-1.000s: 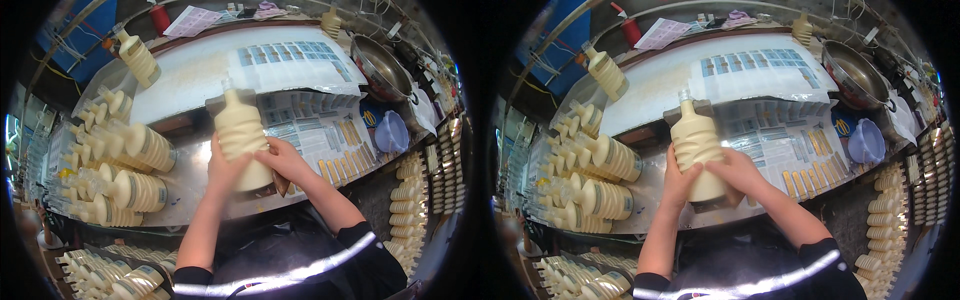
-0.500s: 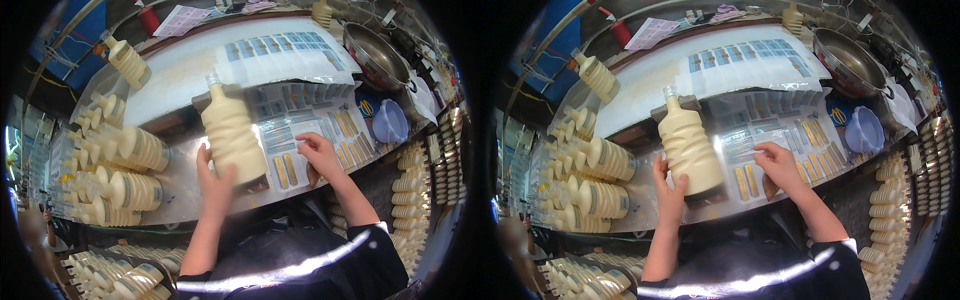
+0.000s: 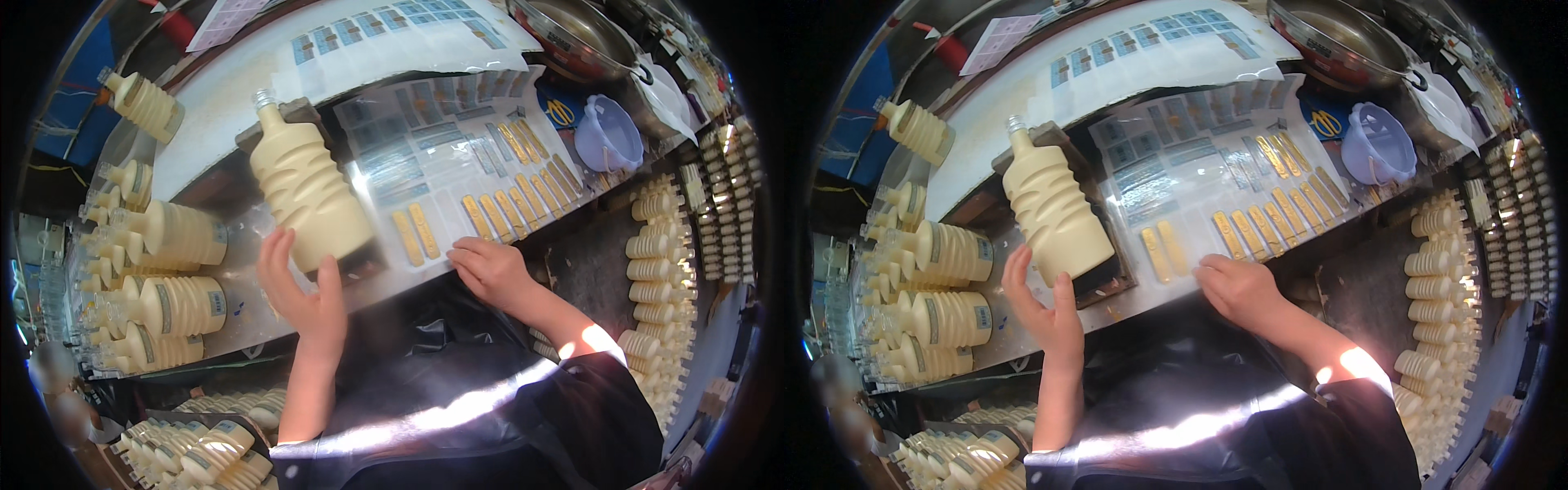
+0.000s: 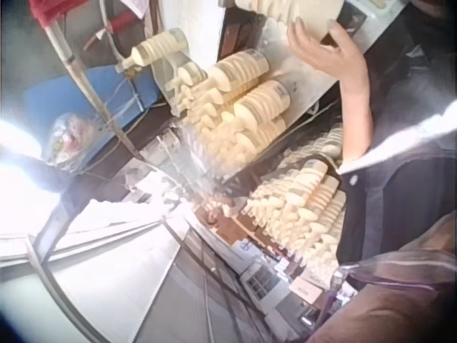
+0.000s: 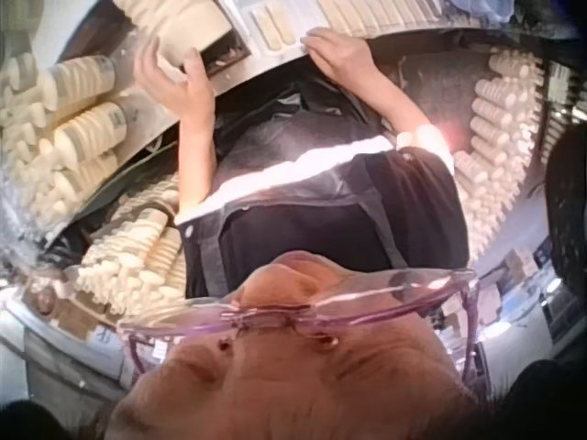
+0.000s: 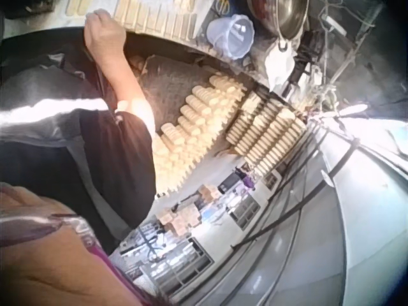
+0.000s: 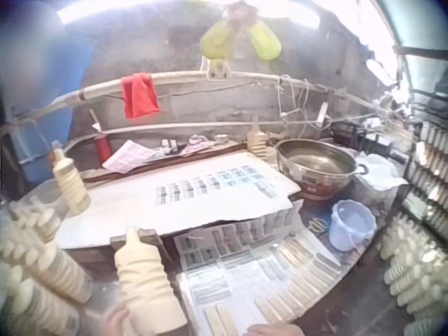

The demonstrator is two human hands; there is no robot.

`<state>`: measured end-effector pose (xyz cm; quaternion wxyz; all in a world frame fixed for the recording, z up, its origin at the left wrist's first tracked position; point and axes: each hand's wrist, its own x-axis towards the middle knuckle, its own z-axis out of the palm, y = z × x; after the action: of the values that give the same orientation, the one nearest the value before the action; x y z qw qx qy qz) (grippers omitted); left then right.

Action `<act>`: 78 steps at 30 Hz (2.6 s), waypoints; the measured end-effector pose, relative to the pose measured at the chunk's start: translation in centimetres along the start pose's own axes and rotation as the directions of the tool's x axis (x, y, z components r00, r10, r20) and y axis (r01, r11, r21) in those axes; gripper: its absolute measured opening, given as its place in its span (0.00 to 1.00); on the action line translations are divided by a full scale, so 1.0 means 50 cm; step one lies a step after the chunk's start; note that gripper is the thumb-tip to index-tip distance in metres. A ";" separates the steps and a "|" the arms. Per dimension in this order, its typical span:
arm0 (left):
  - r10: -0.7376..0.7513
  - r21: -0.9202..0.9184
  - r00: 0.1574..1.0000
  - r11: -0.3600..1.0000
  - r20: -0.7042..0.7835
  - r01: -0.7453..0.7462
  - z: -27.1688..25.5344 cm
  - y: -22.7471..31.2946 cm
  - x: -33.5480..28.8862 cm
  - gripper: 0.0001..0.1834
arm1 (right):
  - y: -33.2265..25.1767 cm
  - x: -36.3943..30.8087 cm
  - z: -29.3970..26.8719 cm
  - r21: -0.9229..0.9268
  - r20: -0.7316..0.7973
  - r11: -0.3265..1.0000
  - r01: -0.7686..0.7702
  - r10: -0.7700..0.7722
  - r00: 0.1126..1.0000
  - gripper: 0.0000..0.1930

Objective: The person repeatedly picks up cream-colored plastic bottles, applies a rectangular label to the body of each bottle, and places the labeled bottle aside. The person handles the bottles one at a time, rotating them to align the label before setting them down.

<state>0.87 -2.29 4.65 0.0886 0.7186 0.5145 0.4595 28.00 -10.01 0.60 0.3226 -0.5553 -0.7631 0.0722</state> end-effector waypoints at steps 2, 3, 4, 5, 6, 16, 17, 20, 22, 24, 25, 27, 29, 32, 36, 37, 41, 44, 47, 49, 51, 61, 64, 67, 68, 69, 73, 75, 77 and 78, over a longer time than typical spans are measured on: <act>0.082 -0.022 0.996 0.996 0.035 -0.081 0.001 0.021 -0.013 0.24 | 0.004 -0.008 0.010 -0.055 -0.007 0.998 0.042 -0.043 0.999 0.11; 0.123 -0.034 0.991 0.992 0.052 -0.121 0.004 0.032 -0.018 0.23 | 0.005 -0.012 0.013 -0.069 0.006 0.996 0.055 -0.055 0.998 0.12; 0.166 -0.071 0.985 0.984 0.043 -0.162 0.013 0.044 -0.018 0.19 | 0.005 -0.013 0.017 -0.083 0.018 0.994 0.070 -0.069 0.997 0.12; 0.183 -0.117 0.980 0.978 0.075 -0.174 0.019 0.051 -0.022 0.18 | 0.005 -0.014 0.022 -0.096 0.030 0.992 0.086 -0.083 0.996 0.13; 0.225 -0.107 0.970 0.971 0.093 -0.215 0.026 0.052 -0.025 0.17 | 0.005 -0.014 0.027 -0.098 0.050 0.991 0.094 -0.089 0.995 0.14; 0.307 -0.163 0.941 0.945 0.144 -0.284 0.034 0.049 -0.037 0.12 | 0.006 -0.008 0.038 -0.124 0.224 0.987 0.105 -0.075 0.972 0.23; 0.307 -0.173 0.941 0.944 0.144 -0.281 0.035 0.048 -0.038 0.12 | 0.005 -0.009 0.039 -0.140 0.246 0.984 0.110 -0.073 0.967 0.23; 0.306 -0.180 0.940 0.943 0.153 -0.278 0.031 0.049 -0.031 0.12 | 0.001 -0.007 0.033 -0.196 0.298 0.973 0.118 -0.056 0.953 0.24; 0.288 -0.176 0.944 0.949 0.158 -0.260 0.030 0.053 -0.037 0.11 | -0.005 -0.009 0.027 -0.228 0.323 0.968 0.109 -0.030 0.946 0.24; 0.288 -0.209 0.947 0.944 0.145 -0.255 0.032 0.047 -0.037 0.12 | -0.006 -0.011 0.026 -0.248 0.305 0.961 0.119 -0.040 0.952 0.24; 0.276 -0.235 0.949 0.943 0.154 -0.236 0.033 0.046 -0.042 0.13 | -0.007 -0.014 0.026 -0.248 0.303 0.961 0.120 -0.040 0.952 0.24; 0.285 -0.231 0.949 0.940 0.136 -0.249 0.029 0.045 -0.035 0.12 | -0.007 -0.011 0.028 -0.251 0.300 0.961 0.117 -0.037 0.953 0.24; 0.302 -0.230 0.944 0.936 0.135 -0.266 0.025 0.054 -0.036 0.11 | -0.012 -0.018 0.027 -0.244 0.296 0.964 0.104 -0.028 0.955 0.24; 0.288 -0.225 0.941 0.943 0.179 -0.246 0.019 0.053 -0.041 0.11 | -0.017 -0.008 0.022 -0.210 0.292 0.976 0.066 -0.002 0.957 0.23; 0.283 -0.221 0.942 0.945 0.180 -0.241 0.022 0.049 -0.054 0.10 | -0.012 -0.009 0.016 -0.116 0.233 0.993 -0.037 0.063 0.970 0.22; 0.282 -0.215 0.944 0.946 0.169 -0.244 0.024 0.048 -0.055 0.10 | -0.008 -0.004 0.012 -0.085 0.204 0.994 -0.065 0.081 0.976 0.21; 0.289 -0.231 0.942 0.941 0.172 -0.247 0.030 0.050 -0.058 0.09 | 0.027 0.028 -0.007 -0.072 0.072 0.992 -0.105 0.110 0.991 0.18; 0.313 -0.259 0.924 0.932 0.221 -0.254 0.043 0.055 -0.055 0.10 | 0.063 0.062 -0.007 -0.043 0.041 0.984 -0.172 0.173 0.984 0.15; 0.357 -0.276 0.872 0.922 0.334 -0.271 0.066 0.071 -0.039 0.13 | 0.088 0.095 -0.008 -0.073 0.088 0.964 -0.256 0.262 0.961 0.15; 0.383 -0.242 0.823 0.921 0.420 -0.306 0.087 0.080 -0.030 0.15 | 0.099 0.111 -0.008 -0.093 0.094 0.957 -0.274 0.283 0.955 0.15; 0.359 -0.124 0.774 0.929 0.522 -0.347 0.117 0.073 -0.032 0.15 | 0.103 0.121 0.002 -0.104 0.113 0.955 -0.278 0.289 0.951 0.14; 0.226 0.181 0.774 0.898 0.592 -0.401 0.232 0.043 -0.012 0.10 | 0.073 0.178 0.041 -0.201 0.338 0.947 -0.251 0.308 0.889 0.18; 0.205 0.188 0.759 0.899 0.618 -0.396 0.237 0.038 -0.013 0.11 | 0.072 0.180 0.045 -0.231 0.372 0.948 -0.217 0.293 0.881 0.20; 0.192 0.196 0.750 0.897 0.633 -0.395 0.235 0.042 -0.011 0.11 | 0.082 0.177 0.056 -0.224 0.331 0.957 -0.184 0.252 0.909 0.18; 0.189 0.196 0.748 0.898 0.637 -0.394 0.234 0.044 -0.009 0.11 | 0.092 0.175 0.065 -0.217 0.299 0.960 -0.178 0.239 0.924 0.18; 0.186 0.197 0.745 0.898 0.641 -0.393 0.233 0.045 -0.008 0.11 | 0.098 0.176 0.069 -0.210 0.266 0.962 -0.171 0.225 0.937 0.17; 0.161 0.185 0.747 0.916 0.645 -0.357 0.226 0.051 -0.002 0.11 | 0.096 0.205 0.074 -0.084 0.236 0.977 -0.196 0.211 0.949 0.11; 0.156 0.179 0.740 0.919 0.654 -0.352 0.227 0.047 -0.006 0.11 | 0.100 0.212 0.088 -0.144 0.286 0.972 -0.187 0.222 0.932 0.09; 0.146 0.164 0.729 0.927 0.669 -0.337 0.225 0.047 -0.006 0.11 | 0.108 0.211 0.105 -0.202 0.271 0.949 -0.241 0.291 0.918 0.07; 0.141 0.157 0.722 0.931 0.677 -0.329 0.223 0.047 -0.005 0.11 | 0.115 0.209 0.107 -0.196 0.255 0.945 -0.264 0.309 0.916 0.07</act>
<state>10.79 0.28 -0.37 0.1061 0.8984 0.4110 0.1127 27.70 2.82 -1.98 0.1517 -0.6689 -0.7147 0.1368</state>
